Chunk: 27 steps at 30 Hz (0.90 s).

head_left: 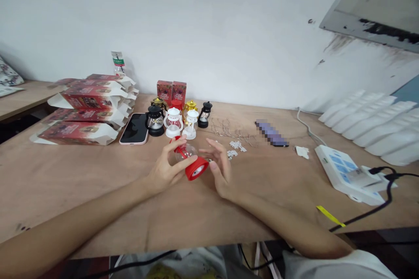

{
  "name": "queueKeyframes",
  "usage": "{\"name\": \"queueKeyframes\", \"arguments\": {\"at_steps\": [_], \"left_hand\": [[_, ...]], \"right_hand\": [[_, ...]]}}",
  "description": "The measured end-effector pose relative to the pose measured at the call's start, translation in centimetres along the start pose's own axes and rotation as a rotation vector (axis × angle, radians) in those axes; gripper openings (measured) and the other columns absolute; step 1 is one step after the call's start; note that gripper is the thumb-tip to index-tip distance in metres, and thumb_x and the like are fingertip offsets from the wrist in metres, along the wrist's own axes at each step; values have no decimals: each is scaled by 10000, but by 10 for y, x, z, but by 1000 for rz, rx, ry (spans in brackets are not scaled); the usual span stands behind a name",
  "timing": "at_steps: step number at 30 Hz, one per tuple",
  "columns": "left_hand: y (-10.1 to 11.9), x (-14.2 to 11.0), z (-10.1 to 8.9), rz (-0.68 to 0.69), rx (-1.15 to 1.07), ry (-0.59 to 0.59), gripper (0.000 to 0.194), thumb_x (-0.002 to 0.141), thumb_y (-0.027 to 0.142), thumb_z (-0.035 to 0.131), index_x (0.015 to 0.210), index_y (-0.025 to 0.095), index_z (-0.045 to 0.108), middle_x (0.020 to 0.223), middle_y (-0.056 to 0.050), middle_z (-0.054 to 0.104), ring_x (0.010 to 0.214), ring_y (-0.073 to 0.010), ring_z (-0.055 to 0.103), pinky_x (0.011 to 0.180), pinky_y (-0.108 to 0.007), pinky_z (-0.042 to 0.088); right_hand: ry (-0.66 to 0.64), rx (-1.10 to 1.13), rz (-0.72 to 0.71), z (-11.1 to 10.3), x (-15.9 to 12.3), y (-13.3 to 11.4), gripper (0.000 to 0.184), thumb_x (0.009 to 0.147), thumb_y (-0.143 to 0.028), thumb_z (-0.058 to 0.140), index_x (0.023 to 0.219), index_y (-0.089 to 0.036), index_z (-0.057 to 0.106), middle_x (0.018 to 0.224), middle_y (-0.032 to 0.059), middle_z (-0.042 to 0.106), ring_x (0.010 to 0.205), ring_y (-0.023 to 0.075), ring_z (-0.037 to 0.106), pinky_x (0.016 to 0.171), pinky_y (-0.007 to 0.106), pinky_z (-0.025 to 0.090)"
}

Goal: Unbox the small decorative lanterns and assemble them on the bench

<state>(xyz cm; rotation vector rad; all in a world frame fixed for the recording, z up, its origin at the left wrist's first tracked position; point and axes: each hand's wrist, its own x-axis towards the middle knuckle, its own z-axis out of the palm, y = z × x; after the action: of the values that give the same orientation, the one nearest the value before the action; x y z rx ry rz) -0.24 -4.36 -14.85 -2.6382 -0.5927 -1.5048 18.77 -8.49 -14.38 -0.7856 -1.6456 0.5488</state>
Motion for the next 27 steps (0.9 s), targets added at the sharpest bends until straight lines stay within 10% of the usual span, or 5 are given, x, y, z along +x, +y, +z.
{"name": "queueKeyframes", "arguments": {"at_steps": [7, 12, 17, 22, 27], "left_hand": [[16, 1, -2, -560, -294, -271, 692, 767, 483, 619, 1378, 329, 332, 1375, -20, 466, 1249, -243, 455, 1026, -354, 424], [7, 0, -1, -373, -321, -291, 599, 805, 338, 599, 1350, 370, 351, 1395, -21, 433, 1243, -245, 462, 993, -393, 453], [-2, 9, -1, -167, -247, -210, 587, 791, 152, 553, 1327, 290, 356, 1368, -103, 414, 1265, -247, 423, 1021, -435, 399], [5, 21, -4, -411, -206, -266, 533, 738, 338, 648, 1200, 187, 428, 1160, -107, 583, 1045, -252, 577, 897, -384, 473], [2, 23, -4, -632, -273, -149, 408, 743, 391, 616, 1064, 182, 476, 1048, -72, 627, 947, -230, 602, 824, -341, 476]], "right_hand": [[-27, 627, 523, 0, 11, 7, 428, 805, -471, 575, 1180, -306, 453, 1028, 10, 644, 798, 140, 636, 744, 308, 514], [-105, 797, 657, -2, 17, 5, 377, 660, -387, 742, 964, -260, 559, 826, -32, 665, 699, 118, 621, 654, 251, 505], [134, 738, 609, -2, 22, 5, 352, 654, -381, 741, 902, -250, 529, 875, -29, 661, 746, 117, 621, 689, 264, 519], [170, 507, 486, 1, 20, 11, 405, 605, -397, 767, 885, -239, 522, 944, 2, 628, 855, 153, 610, 768, 294, 511], [142, 25, 285, -25, 34, 17, 301, 841, -494, 472, 975, -224, 491, 1048, 71, 605, 985, 199, 582, 873, 378, 469]]}}
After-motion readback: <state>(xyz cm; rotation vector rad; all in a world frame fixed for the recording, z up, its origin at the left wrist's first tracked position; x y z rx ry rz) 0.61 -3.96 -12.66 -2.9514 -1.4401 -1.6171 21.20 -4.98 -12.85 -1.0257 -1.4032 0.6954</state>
